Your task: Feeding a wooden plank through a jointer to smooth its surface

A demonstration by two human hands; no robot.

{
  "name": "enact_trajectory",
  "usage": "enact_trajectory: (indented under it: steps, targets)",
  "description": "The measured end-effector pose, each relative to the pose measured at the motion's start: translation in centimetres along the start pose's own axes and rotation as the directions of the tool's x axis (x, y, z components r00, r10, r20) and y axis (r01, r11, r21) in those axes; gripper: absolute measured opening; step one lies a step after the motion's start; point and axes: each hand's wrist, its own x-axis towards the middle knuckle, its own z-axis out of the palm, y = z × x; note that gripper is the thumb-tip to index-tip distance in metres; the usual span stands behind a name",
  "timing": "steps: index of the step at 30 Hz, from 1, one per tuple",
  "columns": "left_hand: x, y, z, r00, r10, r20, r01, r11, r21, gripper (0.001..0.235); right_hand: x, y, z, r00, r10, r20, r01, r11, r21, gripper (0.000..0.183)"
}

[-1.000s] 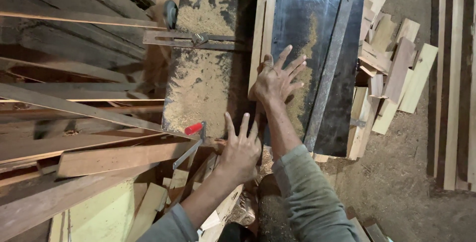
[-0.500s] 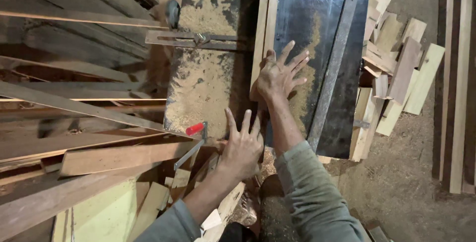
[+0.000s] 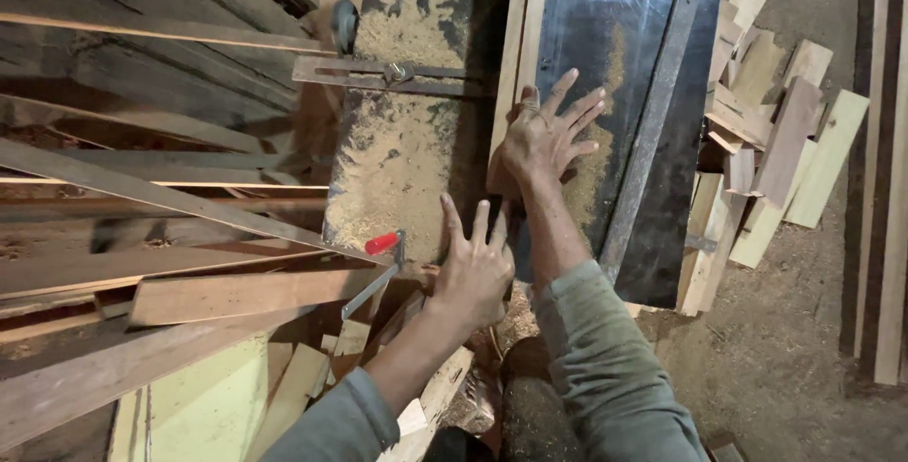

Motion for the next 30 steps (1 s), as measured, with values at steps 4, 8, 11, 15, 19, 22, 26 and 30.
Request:
enact_trajectory:
  steps: [4,8,11,15,19,22,26,30]
  targets:
    - [0.2,0.4,-0.7,0.999,-0.026,0.045,0.025,0.999,0.040,0.088,-0.7,-0.7,-1.5,0.996,-0.006,-0.084,0.008,1.000,0.028,0.071]
    - [0.7,0.2,-0.4,0.999,-0.038,0.030,0.037,0.999,0.026,0.107,2.3,8.8,-0.3,0.924,-0.190,-0.331,0.184,0.982,-0.050,0.059]
    - [1.3,0.3,-0.1,0.994,-0.052,0.097,0.049,0.998,0.039,0.111,4.6,17.1,-2.4,0.909,-0.158,-0.387,-0.038,0.891,-0.453,0.060]
    - [0.0,0.3,-3.1,0.998,-0.054,0.026,0.054,0.998,0.030,0.083,3.6,23.4,-1.8,0.882,-0.325,-0.342,0.114,0.850,-0.513,0.058]
    - [0.2,0.4,-4.0,0.996,-0.064,0.059,0.058,0.993,0.103,0.069,1.8,23.6,-3.3,0.912,-0.243,-0.330,0.118,0.927,-0.355,0.048]
    - [1.8,-0.3,-2.2,0.993,-0.074,0.091,0.062,0.990,0.125,0.078,-2.0,21.5,-7.2,0.937,-0.234,-0.261,0.202,0.969,-0.141,0.057]
    - [2.5,-0.9,-0.3,0.988,-0.074,0.138,0.054,0.988,0.145,0.104,-10.7,17.5,-12.6,0.948,0.062,0.314,-0.205,0.870,0.447,0.054]
    - [2.8,-0.8,-1.8,0.992,-0.051,0.118,0.034,0.989,0.141,0.111,-12.3,18.1,-12.3,0.878,0.088,0.470,-0.394,0.691,0.606,0.043]
